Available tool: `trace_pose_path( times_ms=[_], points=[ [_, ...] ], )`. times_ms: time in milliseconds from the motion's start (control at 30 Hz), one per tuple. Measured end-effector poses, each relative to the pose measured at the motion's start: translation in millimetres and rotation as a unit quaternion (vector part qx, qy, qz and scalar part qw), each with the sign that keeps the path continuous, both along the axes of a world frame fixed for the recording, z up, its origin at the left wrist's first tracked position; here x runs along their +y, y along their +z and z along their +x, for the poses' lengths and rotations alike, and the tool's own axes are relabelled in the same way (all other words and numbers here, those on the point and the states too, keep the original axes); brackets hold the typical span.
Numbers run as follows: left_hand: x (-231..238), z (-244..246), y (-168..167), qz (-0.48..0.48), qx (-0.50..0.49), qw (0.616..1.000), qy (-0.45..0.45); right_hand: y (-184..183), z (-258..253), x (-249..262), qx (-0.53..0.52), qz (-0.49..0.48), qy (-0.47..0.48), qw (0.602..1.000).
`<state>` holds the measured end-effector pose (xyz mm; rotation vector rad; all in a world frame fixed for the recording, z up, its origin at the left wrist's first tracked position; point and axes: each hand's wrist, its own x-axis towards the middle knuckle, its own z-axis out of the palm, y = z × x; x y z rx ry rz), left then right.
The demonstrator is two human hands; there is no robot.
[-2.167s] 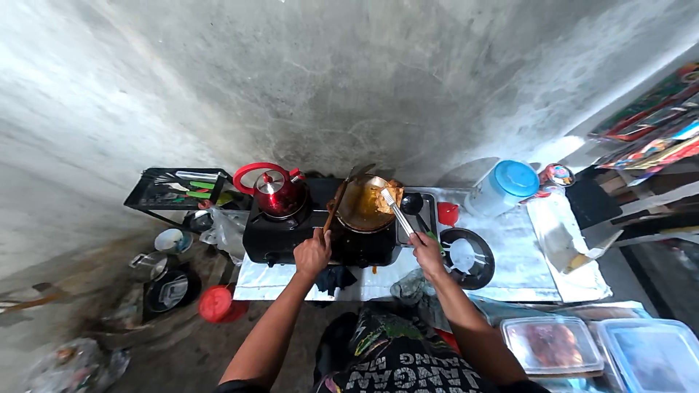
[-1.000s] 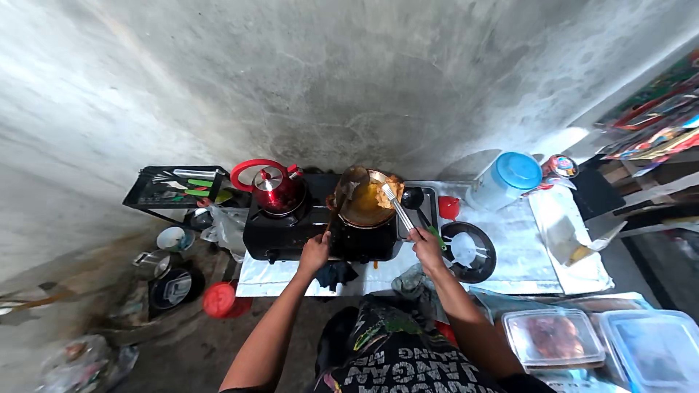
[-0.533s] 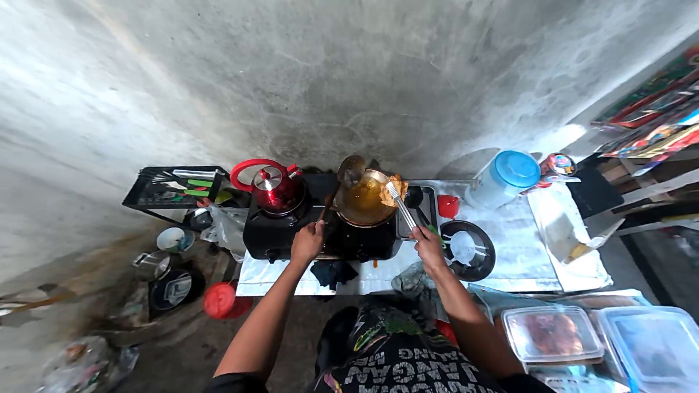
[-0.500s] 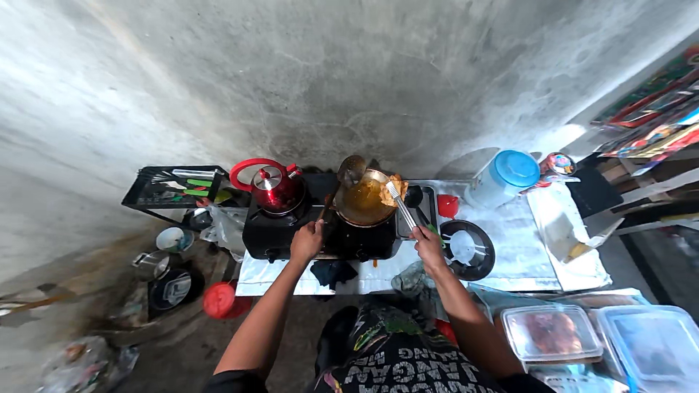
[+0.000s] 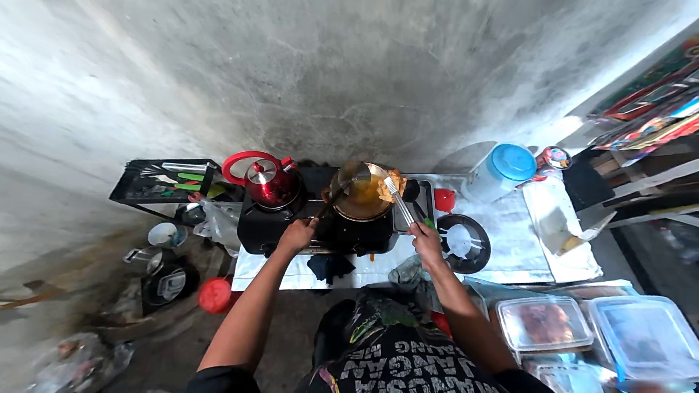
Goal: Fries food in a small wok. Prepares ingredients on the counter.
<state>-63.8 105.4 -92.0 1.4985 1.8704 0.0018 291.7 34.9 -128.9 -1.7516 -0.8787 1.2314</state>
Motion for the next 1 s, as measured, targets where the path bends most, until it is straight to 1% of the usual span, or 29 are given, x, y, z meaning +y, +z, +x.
trace_pose_path(
  times_ms=[133,333,467,533,633,833,900,1000],
  points=[
    [-4,0,8,-0.026,-0.039,0.999,0.002,1,-3,3,0.002,0.003,-0.003,1.000],
    [-17,4,11,-0.078,-0.148,0.984,0.069,0,-5,5,0.006,0.010,-0.006,1.000],
    [-25,10,15,-0.108,-0.206,0.968,0.092,0,-5,6,0.011,0.006,-0.011,1.000],
    [-27,10,14,-0.123,-0.245,0.955,0.115,1,-5,6,0.013,0.003,-0.013,1.000],
    [-28,10,11,-0.150,-0.317,0.921,0.168,1,-5,6,0.018,0.006,-0.016,1.000],
    [-28,9,8,-0.175,-0.392,0.874,0.228,-1,-2,5,0.026,0.010,-0.017,0.999],
    [-27,9,11,-0.179,-0.400,0.868,0.232,0,-1,4,0.031,0.014,-0.021,0.999],
    [-24,6,12,-0.170,-0.398,0.871,0.232,0,1,3,0.031,0.017,-0.028,0.999]
  ],
)
